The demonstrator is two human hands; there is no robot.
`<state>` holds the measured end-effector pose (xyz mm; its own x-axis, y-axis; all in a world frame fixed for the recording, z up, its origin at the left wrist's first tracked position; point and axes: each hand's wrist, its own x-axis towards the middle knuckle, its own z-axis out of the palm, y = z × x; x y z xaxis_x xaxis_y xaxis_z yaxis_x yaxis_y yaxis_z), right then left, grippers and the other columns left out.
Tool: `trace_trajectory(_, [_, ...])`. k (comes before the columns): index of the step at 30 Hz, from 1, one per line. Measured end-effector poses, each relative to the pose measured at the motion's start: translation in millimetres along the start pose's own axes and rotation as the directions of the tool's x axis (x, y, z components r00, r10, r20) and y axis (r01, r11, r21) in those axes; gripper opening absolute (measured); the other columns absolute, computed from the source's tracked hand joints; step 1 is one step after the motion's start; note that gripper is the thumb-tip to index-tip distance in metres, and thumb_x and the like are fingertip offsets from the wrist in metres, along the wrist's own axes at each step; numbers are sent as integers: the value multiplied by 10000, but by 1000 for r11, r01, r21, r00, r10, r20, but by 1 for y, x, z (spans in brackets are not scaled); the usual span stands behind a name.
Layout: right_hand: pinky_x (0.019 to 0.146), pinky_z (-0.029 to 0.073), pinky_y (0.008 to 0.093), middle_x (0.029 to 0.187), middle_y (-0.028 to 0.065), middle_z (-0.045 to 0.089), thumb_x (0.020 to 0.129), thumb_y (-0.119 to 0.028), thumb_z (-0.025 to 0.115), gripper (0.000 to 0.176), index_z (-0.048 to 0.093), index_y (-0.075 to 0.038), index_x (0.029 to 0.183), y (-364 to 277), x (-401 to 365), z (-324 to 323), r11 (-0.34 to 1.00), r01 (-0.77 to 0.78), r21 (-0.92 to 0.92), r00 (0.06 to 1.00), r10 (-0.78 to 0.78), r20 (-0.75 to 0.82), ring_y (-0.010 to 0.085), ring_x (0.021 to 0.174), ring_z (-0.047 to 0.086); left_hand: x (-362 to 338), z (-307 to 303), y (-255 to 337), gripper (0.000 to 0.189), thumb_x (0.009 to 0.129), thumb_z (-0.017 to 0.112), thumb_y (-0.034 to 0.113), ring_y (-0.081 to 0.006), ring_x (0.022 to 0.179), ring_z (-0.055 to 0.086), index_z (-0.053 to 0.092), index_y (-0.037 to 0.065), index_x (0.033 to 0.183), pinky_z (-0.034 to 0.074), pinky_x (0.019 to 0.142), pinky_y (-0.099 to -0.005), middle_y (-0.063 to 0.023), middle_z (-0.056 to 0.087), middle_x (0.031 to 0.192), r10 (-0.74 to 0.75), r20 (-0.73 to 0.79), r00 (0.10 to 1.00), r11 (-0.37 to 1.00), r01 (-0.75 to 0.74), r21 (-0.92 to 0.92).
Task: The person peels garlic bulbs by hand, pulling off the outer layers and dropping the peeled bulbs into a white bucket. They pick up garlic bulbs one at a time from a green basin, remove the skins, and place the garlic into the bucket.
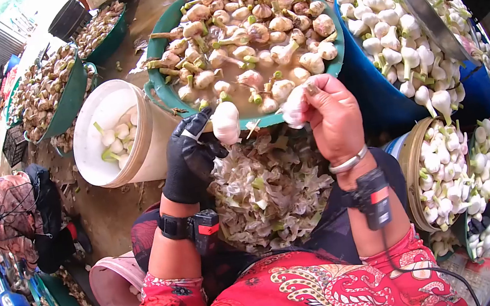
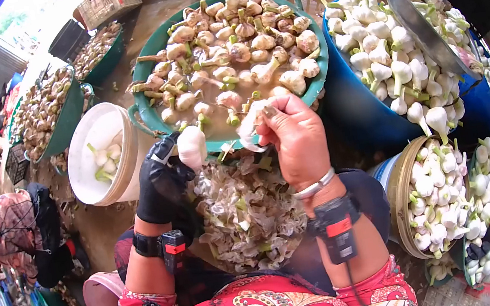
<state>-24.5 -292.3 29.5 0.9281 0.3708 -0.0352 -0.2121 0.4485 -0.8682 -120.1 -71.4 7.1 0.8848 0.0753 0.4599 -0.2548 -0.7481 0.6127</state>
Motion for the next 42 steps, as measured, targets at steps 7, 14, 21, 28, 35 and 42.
trace_trajectory(7, [669,484,250,802,6,634,805,-39,583,134,622,-2,929,22,-12,12,643,82,-761,895,288,341,79,735,583,-3,14,20,283,853,611,51,-154,709,611,604,-16,1128,517,515,-289,-71,617,853,-540,240,807,388,491,-780])
trace_trajectory(14, [644,491,347,702,132,608,715,21,481,172,627,-48,774,48,-31,10,643,374,-668,736,232,636,296,668,600,7,-123,-33,225,902,552,68,-147,790,616,637,-17,1092,494,761,-290,-69,625,983,-494,-273,825,861,420,-287])
trace_trajectory(21, [589,453,304,650,97,580,704,-3,510,76,582,-16,685,33,-19,18,785,237,-573,909,29,416,190,594,559,49,-53,-19,337,748,644,51,-306,896,627,652,64,1084,486,829,-371,-176,640,983,-257,145,955,943,215,253])
trace_trajectory(28, [616,479,325,677,90,591,726,-38,583,82,612,-25,801,31,-11,8,709,187,-680,977,-59,207,205,628,583,91,51,-69,325,764,678,241,-341,823,642,679,151,1076,502,745,-418,-160,666,881,-340,513,788,797,-48,602])
trace_trajectory(35, [773,509,319,1034,145,603,681,-13,632,458,574,-27,1134,38,2,13,813,202,-546,979,-173,104,236,855,621,78,-9,-13,243,868,612,128,-98,627,548,646,-28,1051,460,610,-246,-17,599,710,-503,308,808,769,581,-266])
trace_trajectory(42, [812,519,278,1092,66,582,663,16,746,658,487,-34,1266,25,-7,19,977,-31,-212,969,81,232,128,935,599,23,-2,29,324,894,576,155,-117,723,576,582,-43,1150,485,692,-264,-48,625,845,-538,329,776,315,547,-776])
